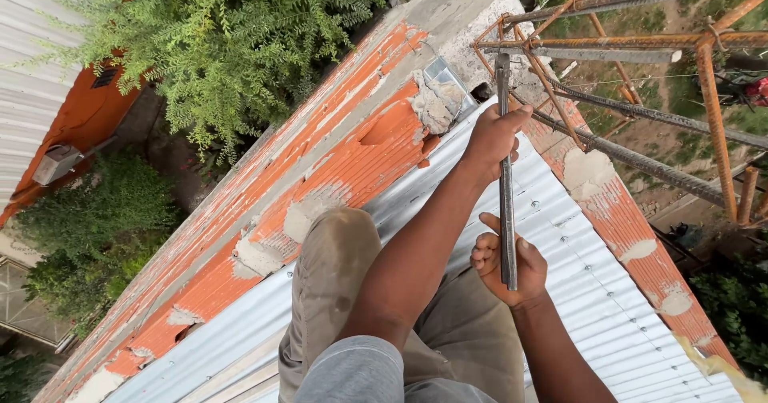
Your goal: The person sits on a corrugated metal roof and ties a steel rebar cage using wire and a metal hook tool. They wrap the wire around the rebar intersections and twist it tight to secure the structure.
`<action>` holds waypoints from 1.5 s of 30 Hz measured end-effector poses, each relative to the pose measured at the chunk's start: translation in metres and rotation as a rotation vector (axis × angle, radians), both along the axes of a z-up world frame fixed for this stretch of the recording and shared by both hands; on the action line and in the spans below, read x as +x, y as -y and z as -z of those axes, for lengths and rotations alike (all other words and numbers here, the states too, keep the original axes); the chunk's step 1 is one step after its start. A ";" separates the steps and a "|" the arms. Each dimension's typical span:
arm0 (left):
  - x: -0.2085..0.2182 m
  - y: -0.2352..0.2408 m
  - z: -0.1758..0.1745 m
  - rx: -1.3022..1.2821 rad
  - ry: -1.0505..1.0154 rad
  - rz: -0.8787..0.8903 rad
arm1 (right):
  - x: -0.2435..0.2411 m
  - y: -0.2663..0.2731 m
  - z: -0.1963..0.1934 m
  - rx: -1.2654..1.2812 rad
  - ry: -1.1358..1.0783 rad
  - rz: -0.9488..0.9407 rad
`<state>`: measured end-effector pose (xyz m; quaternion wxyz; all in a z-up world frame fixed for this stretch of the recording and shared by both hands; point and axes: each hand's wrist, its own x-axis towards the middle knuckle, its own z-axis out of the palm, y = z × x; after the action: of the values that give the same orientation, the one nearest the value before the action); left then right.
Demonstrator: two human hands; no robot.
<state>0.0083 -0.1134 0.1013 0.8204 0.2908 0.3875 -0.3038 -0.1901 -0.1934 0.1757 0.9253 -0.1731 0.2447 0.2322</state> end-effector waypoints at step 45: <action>-0.048 0.016 0.071 0.063 0.145 0.045 | -0.001 -0.008 0.018 -1.564 -0.159 -0.815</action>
<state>-0.0400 -0.1298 0.0299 0.8296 0.3465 0.3298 -0.2881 -0.1913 -0.1849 0.1580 0.3677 -0.8132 0.3164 0.3216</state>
